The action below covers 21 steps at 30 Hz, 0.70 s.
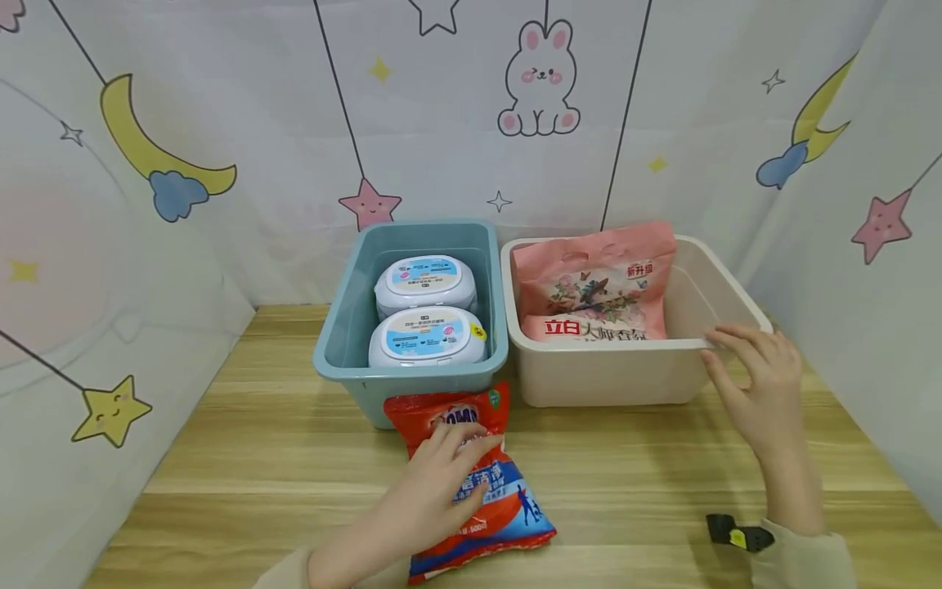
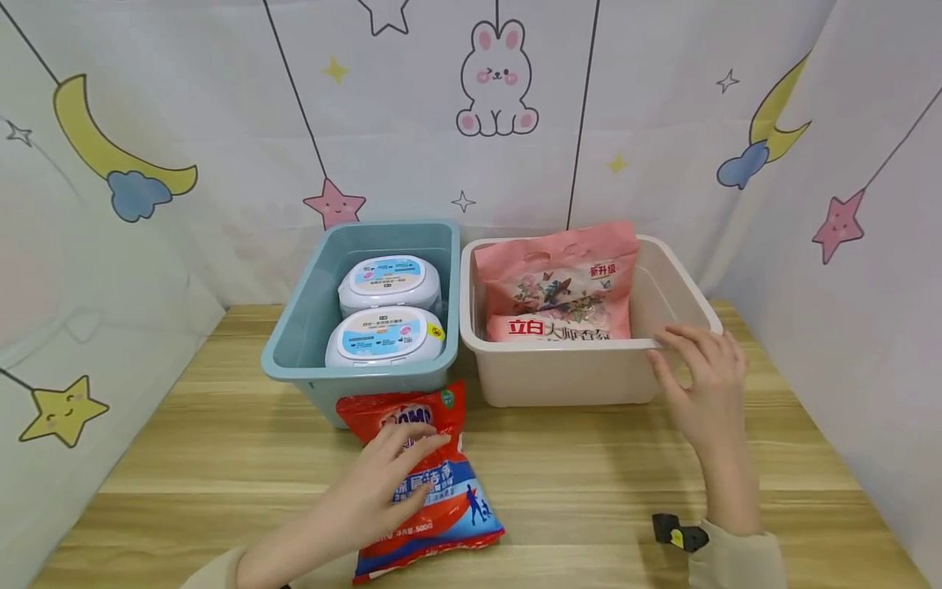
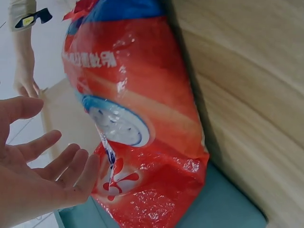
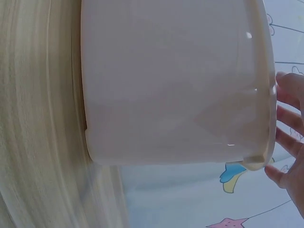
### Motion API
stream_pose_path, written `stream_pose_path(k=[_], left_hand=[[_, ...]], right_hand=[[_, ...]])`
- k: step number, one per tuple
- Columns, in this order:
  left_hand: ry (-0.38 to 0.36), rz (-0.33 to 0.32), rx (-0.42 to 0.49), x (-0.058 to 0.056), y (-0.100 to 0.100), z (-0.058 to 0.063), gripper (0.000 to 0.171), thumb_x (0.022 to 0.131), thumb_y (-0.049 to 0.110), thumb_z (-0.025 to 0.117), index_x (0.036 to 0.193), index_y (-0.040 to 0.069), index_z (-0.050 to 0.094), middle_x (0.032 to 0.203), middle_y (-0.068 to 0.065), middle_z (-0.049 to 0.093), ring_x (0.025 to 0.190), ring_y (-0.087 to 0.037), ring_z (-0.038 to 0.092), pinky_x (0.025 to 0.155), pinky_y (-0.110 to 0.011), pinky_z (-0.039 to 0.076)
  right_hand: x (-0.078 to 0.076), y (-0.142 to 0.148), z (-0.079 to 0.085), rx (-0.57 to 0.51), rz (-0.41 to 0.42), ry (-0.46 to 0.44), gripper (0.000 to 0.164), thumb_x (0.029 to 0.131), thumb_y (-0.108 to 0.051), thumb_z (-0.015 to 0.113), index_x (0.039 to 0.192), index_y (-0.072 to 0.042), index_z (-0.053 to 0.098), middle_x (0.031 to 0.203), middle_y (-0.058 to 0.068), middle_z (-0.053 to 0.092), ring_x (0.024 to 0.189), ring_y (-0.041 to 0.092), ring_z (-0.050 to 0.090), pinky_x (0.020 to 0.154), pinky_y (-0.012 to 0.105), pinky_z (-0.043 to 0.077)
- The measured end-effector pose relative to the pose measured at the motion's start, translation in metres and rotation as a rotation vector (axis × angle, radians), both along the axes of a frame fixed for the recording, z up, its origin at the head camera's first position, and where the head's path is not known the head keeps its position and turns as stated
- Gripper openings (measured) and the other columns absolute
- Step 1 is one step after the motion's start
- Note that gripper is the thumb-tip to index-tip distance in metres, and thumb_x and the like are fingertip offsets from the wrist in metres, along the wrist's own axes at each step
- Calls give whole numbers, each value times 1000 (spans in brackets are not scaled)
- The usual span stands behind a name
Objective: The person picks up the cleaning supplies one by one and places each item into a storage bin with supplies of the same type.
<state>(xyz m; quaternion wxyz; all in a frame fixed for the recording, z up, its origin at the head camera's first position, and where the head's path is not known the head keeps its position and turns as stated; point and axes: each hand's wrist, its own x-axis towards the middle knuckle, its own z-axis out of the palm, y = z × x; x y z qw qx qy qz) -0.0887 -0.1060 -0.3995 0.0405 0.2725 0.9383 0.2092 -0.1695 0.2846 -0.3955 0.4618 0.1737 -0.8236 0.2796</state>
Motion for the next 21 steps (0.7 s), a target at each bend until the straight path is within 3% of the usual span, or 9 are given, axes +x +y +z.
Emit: stream_pose_path(k=[8,12,18,21], left_hand=[[60,-90,-118,7,-2,-9,61,90,38,65,145,32,39,145,-1,42,132,-22,39,104,-51,44],[73,-127,-148,10,-3,-14,62,90,43,63,145,32,39,146,-1,41,131,-23,38,102,-52,45],[88,-167,-214,13,-3,-20,65,87,54,61,145,31,40,148,-1,39,133,-23,36,103,-54,42],[91,-189,-241,13,-4,-22,69,86,56,62,145,32,38,148,0,39,134,-23,34,104,-55,41]], right_hand=[[0,-1,-1,-14,-13,6,34,91,-32,66,101,0,72,103,20,67,99,37,53,112,54,27],[-1,-2,-2,1,-25,10,36,91,-34,65,101,0,72,102,20,67,100,38,54,111,55,29],[-3,-3,-4,38,-33,32,32,90,-28,68,102,1,72,101,21,68,100,41,56,103,41,36],[-3,-4,-4,41,-44,28,28,88,-23,70,103,0,72,101,21,68,101,41,55,101,40,36]])
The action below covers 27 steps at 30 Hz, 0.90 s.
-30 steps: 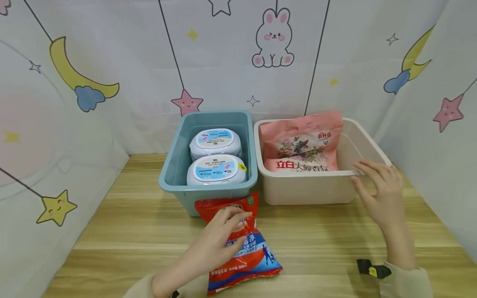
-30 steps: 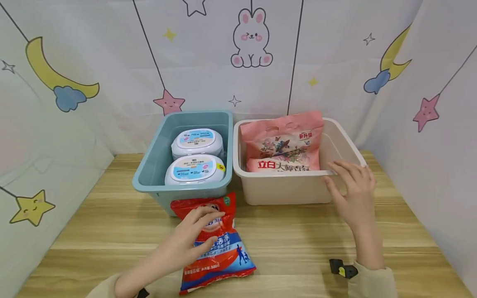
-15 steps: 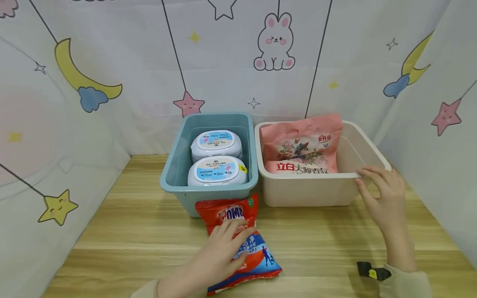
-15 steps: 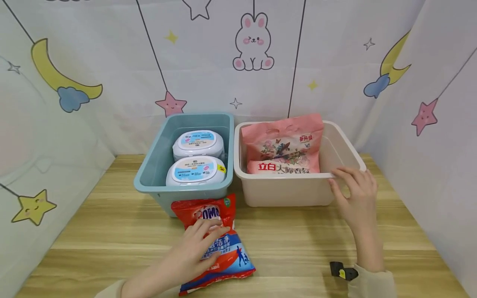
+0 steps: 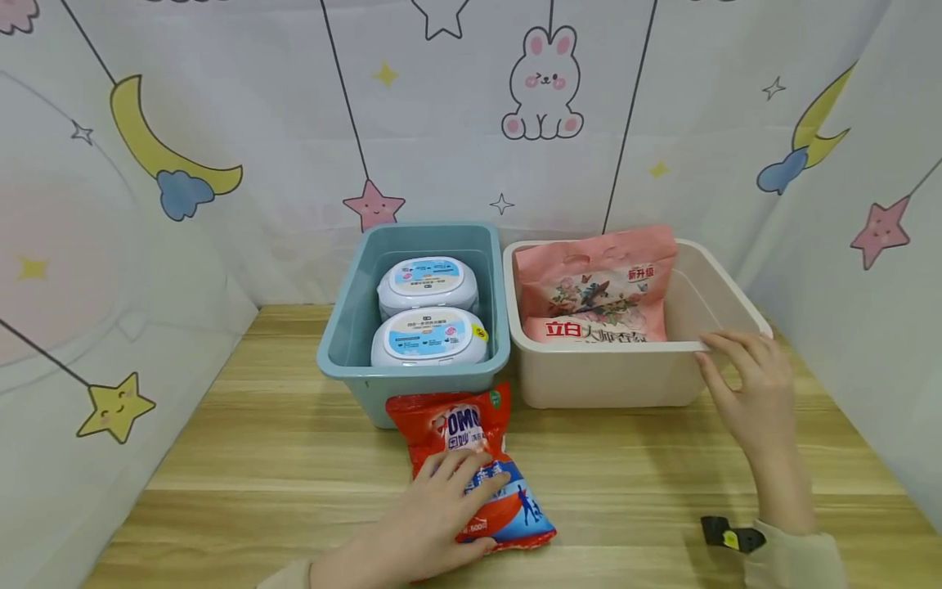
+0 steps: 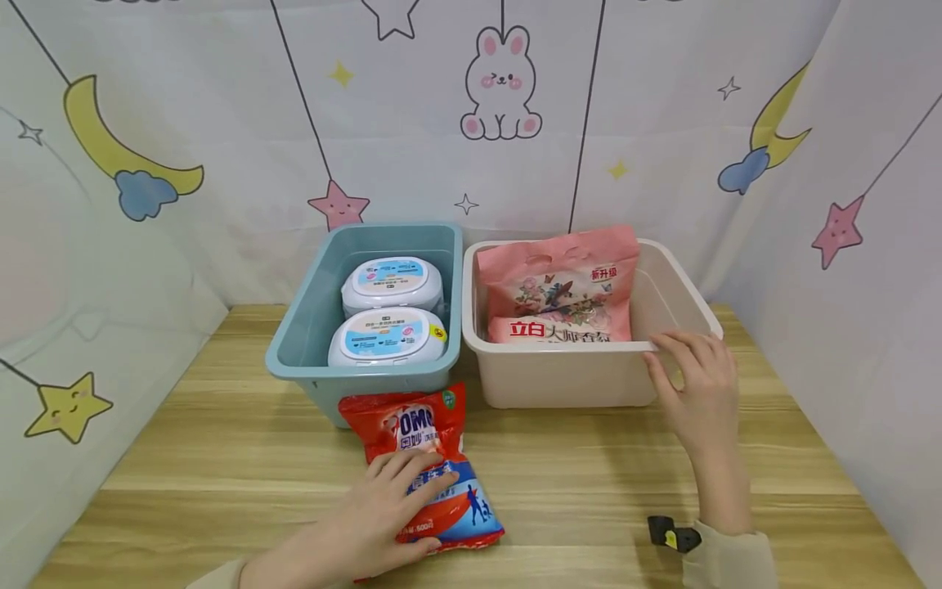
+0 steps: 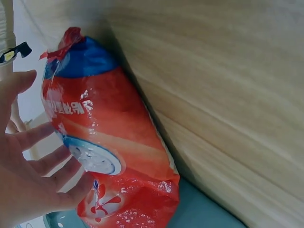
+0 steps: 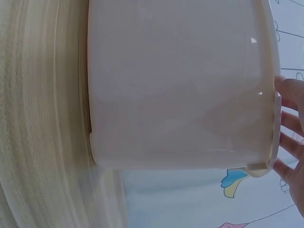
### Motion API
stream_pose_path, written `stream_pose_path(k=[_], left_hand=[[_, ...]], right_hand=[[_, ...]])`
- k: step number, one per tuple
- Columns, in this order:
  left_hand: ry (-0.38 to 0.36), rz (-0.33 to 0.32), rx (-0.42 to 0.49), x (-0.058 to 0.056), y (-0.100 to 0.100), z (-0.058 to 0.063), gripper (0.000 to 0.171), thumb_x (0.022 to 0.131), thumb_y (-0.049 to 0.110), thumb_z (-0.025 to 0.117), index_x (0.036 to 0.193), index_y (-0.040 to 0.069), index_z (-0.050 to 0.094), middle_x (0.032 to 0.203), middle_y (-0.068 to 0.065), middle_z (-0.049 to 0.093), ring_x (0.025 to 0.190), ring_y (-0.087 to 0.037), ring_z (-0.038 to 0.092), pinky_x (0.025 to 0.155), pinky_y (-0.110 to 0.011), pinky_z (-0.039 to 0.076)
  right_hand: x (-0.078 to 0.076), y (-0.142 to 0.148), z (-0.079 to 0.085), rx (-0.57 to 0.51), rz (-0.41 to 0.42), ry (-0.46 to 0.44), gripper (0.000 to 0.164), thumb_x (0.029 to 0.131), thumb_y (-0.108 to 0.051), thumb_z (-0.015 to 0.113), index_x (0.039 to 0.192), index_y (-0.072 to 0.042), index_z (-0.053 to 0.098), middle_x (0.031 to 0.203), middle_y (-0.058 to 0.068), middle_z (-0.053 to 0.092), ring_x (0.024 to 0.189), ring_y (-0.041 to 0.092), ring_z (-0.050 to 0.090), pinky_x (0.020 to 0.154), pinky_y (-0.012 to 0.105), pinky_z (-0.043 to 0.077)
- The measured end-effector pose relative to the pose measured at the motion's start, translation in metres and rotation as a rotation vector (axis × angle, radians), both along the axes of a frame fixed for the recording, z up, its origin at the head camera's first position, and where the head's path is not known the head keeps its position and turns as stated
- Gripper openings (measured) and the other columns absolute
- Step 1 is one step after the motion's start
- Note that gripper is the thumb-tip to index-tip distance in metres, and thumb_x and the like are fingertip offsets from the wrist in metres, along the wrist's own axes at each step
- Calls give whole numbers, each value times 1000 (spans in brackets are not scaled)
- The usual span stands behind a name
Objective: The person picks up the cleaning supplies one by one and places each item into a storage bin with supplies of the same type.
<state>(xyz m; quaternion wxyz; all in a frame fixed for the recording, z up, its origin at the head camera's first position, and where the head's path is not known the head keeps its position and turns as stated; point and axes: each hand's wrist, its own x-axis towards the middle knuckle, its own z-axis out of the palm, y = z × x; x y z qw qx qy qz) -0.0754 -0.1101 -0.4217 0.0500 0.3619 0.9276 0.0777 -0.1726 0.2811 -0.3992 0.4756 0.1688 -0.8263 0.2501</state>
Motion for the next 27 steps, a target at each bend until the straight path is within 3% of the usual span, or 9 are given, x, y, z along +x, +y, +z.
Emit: stream_pose_path(k=[3,11,21,27], left_hand=[[6,-20,-9,1,-1,-4,72,85,53,65,147,32,35,149,0,39,136,-24,32,105,-55,39],[140,-59,-51,2,-1,-12,78,82,49,70,148,26,34,147,-3,42,135,-27,36,108,-52,37],[112,-55,-99,4,1,-9,75,83,48,70,147,28,36,150,-3,41,140,-29,31,109,-53,34],[88,-44,-117,3,2,-10,74,82,48,71,145,29,38,147,-1,44,138,-27,33,108,-52,36]], right_hand=[[0,0,0,4,-12,-2,25,85,-19,72,103,-1,72,100,20,68,101,41,56,99,44,38],[1,0,2,12,-16,1,26,87,-20,71,103,0,72,100,20,68,99,41,56,97,48,38],[2,-1,3,19,-20,-7,24,85,-16,72,103,0,72,100,20,68,99,41,56,96,50,38],[3,-2,3,21,-20,-17,28,89,-24,68,103,0,71,100,20,67,100,41,55,91,52,37]])
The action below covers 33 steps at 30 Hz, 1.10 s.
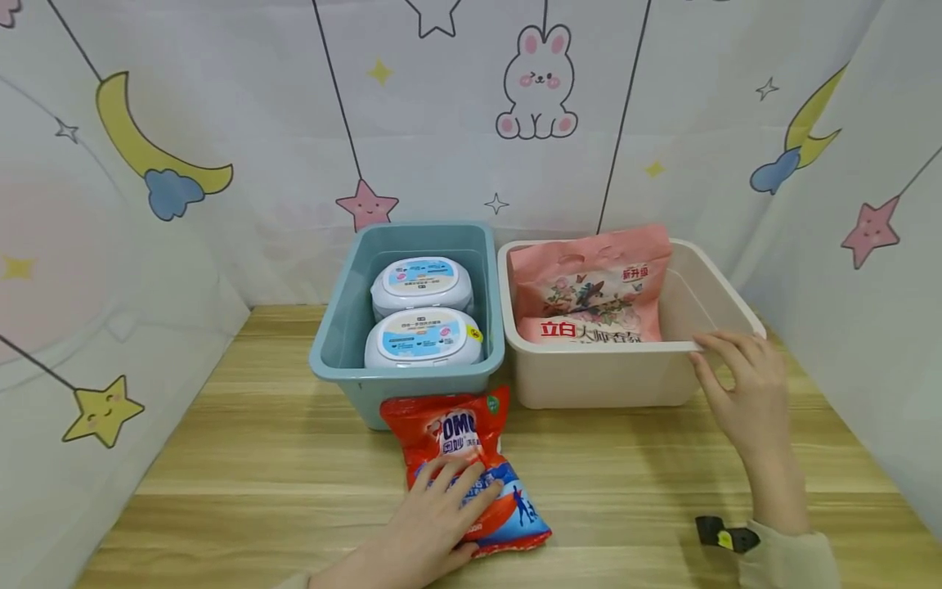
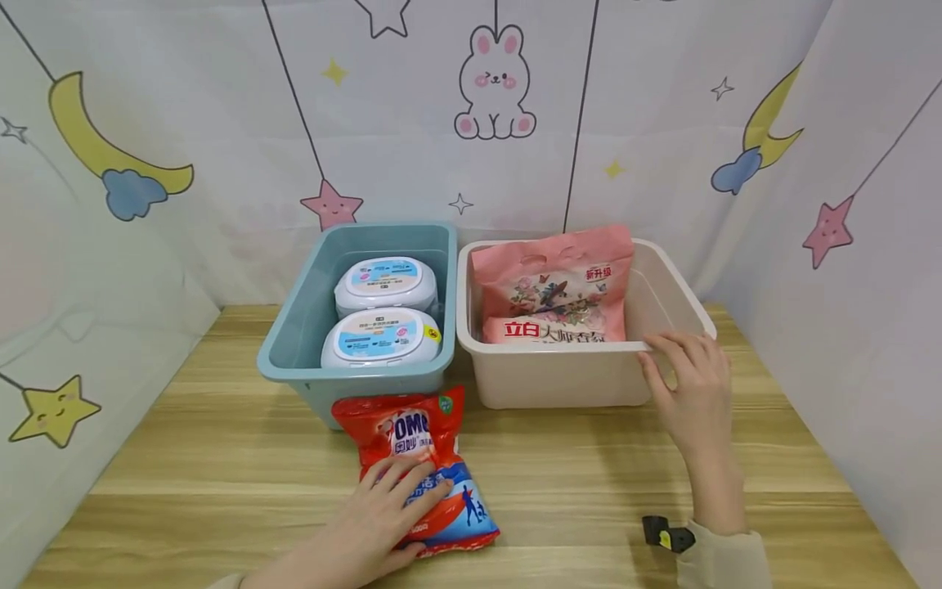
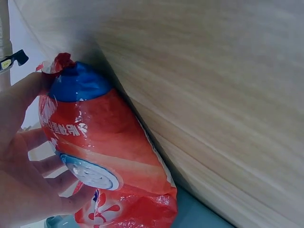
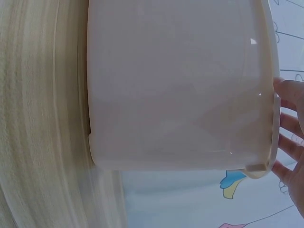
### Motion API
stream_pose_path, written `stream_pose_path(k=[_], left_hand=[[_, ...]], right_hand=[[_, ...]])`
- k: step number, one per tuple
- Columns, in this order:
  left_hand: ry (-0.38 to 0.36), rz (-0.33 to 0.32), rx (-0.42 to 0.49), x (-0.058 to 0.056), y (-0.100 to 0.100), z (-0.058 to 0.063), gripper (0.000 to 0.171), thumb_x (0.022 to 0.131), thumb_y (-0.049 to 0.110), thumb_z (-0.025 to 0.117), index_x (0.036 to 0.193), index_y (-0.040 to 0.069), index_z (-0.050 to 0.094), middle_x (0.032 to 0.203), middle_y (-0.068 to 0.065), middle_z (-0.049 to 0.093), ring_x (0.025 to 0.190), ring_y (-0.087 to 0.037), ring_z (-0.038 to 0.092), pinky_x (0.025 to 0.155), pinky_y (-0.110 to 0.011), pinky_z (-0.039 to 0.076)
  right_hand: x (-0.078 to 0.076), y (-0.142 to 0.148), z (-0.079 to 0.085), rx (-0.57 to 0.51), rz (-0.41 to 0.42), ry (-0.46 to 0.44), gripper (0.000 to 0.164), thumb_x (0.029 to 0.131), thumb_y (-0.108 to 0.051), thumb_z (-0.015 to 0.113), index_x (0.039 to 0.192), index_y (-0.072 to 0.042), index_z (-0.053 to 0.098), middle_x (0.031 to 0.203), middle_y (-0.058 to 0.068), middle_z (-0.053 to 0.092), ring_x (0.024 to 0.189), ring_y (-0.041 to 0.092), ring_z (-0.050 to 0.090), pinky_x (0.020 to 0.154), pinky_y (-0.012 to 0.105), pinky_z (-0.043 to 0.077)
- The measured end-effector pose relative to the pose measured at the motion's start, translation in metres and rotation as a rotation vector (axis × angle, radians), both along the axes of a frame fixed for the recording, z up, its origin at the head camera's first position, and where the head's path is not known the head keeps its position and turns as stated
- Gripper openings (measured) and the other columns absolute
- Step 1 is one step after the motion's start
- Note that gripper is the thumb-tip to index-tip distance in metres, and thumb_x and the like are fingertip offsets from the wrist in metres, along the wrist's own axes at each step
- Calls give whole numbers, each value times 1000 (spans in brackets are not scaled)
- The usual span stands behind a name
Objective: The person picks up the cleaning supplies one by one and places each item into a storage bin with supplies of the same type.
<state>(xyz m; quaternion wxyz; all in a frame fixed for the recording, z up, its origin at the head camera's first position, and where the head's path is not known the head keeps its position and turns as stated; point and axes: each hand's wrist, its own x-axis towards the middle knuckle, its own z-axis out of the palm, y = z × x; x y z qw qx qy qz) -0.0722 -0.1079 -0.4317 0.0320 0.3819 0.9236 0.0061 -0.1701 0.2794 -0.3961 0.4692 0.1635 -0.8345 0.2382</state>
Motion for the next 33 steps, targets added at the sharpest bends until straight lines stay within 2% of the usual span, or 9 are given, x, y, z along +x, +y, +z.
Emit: stream_pose_path(k=[4,9,19,22,28,33], left_hand=[[-36,14,-10,0,2,0,73,83,47,71,145,28,38,146,-2,43,137,-27,33,109,-54,35],[-94,33,9,1,3,1,71,84,43,71,146,28,38,146,-2,43,137,-27,33,109,-55,35],[-110,33,51,2,3,-2,68,85,34,72,145,28,38,144,0,45,134,-25,36,104,-53,42],[-135,48,62,3,4,-1,68,86,31,72,145,29,38,143,2,47,135,-24,36,102,-52,44],[-180,89,156,3,2,-1,67,85,26,72,144,31,39,140,3,49,133,-24,40,102,-51,46],[-174,79,166,2,0,1,67,86,25,72,144,32,39,140,3,49,129,-24,44,99,-49,48]], right_hand=[[0,-1,0,0,2,0,30,91,-27,66,104,0,71,101,21,67,101,42,54,91,53,36],[-1,-1,0,6,7,7,25,88,-19,70,104,0,71,100,21,67,100,41,54,91,53,36],[-1,-1,-1,9,-5,9,26,89,-22,68,104,-1,71,100,20,67,100,41,54,97,52,37],[-1,0,-1,10,-7,9,28,90,-25,67,105,-1,71,100,20,67,100,41,54,96,51,37],[-1,0,-2,7,-6,13,33,92,-31,64,104,-1,72,100,20,67,99,41,54,92,52,37],[-1,0,-2,6,-4,13,34,92,-32,63,104,-1,72,99,21,67,99,42,54,92,53,37]])
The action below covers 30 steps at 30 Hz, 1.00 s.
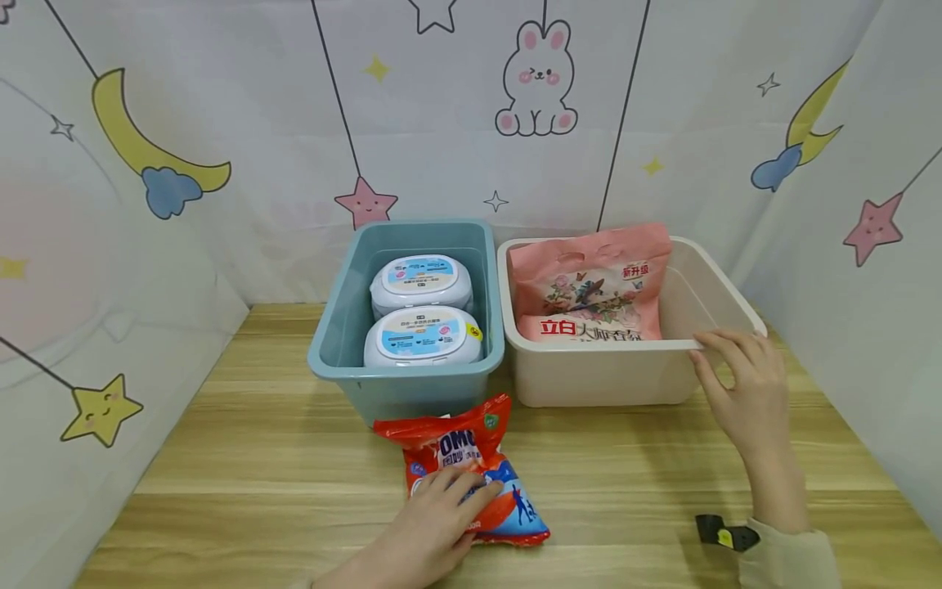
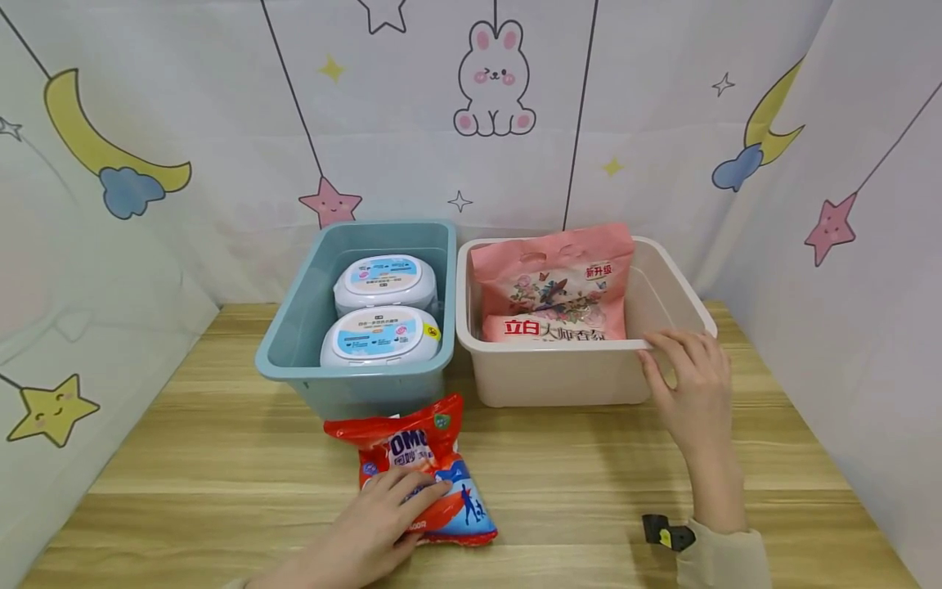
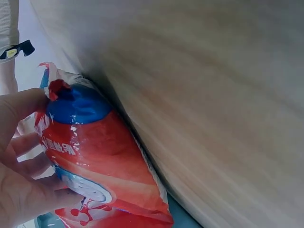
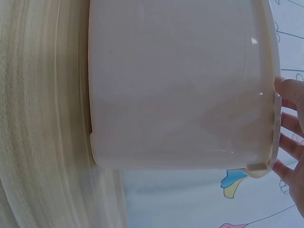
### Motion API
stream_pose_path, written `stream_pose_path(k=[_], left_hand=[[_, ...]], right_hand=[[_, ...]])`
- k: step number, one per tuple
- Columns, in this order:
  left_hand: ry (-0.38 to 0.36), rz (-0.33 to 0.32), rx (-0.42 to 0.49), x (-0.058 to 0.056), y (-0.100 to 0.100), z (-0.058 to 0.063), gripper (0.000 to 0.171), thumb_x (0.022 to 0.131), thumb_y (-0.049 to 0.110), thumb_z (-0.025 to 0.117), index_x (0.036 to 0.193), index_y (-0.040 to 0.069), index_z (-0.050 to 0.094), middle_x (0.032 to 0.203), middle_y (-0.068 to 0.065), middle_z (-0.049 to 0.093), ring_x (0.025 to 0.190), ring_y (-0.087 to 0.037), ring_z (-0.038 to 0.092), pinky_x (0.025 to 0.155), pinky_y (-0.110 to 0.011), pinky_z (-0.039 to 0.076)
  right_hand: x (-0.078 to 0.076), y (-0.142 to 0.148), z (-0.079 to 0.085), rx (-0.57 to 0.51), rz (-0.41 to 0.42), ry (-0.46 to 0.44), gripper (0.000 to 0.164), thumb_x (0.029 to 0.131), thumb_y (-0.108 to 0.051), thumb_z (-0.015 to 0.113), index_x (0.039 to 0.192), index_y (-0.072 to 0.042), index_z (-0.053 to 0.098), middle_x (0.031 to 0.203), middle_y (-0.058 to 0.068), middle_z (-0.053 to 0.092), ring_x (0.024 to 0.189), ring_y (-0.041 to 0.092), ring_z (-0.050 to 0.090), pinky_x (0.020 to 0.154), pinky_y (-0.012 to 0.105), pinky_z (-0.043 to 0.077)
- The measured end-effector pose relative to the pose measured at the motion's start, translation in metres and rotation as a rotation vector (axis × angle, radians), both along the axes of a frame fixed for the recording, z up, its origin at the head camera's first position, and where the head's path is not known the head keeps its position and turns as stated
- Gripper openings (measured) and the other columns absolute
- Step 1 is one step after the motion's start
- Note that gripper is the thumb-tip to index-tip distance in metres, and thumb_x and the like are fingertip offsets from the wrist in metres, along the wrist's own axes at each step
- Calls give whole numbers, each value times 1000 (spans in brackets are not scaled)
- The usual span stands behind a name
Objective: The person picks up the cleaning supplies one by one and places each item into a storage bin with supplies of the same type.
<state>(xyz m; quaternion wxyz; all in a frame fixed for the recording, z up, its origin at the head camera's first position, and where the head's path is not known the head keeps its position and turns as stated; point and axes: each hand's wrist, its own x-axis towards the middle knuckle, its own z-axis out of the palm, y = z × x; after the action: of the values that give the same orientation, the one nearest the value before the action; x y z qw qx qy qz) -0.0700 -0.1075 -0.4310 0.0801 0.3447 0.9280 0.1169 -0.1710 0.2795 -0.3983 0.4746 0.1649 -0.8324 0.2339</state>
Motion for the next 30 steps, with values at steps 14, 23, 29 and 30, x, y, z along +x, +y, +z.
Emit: stream_pose_path(k=[14,23,29,30], left_hand=[[21,-34,-25,-1,1,4,66,87,22,70,144,31,39,140,-1,50,124,-27,51,95,-46,51],[88,-57,-32,-1,2,4,66,87,22,71,144,30,39,139,-1,51,125,-26,50,101,-49,47],[88,-61,-16,0,4,8,65,87,20,71,143,30,40,138,0,52,124,-24,50,100,-50,47],[86,-62,-10,0,4,9,65,87,20,71,143,30,40,137,0,52,124,-23,50,100,-50,48]], right_hand=[[0,0,2,14,1,6,39,94,-36,60,104,0,71,99,21,67,99,43,54,89,55,37],[1,0,1,13,-8,-4,40,94,-37,60,103,0,71,99,21,66,98,42,54,88,55,37],[1,-1,1,12,-3,8,40,94,-37,60,103,1,71,98,22,67,97,42,54,88,55,37],[1,-1,1,12,-2,10,41,95,-37,59,103,1,71,98,22,67,97,42,54,88,55,37]])
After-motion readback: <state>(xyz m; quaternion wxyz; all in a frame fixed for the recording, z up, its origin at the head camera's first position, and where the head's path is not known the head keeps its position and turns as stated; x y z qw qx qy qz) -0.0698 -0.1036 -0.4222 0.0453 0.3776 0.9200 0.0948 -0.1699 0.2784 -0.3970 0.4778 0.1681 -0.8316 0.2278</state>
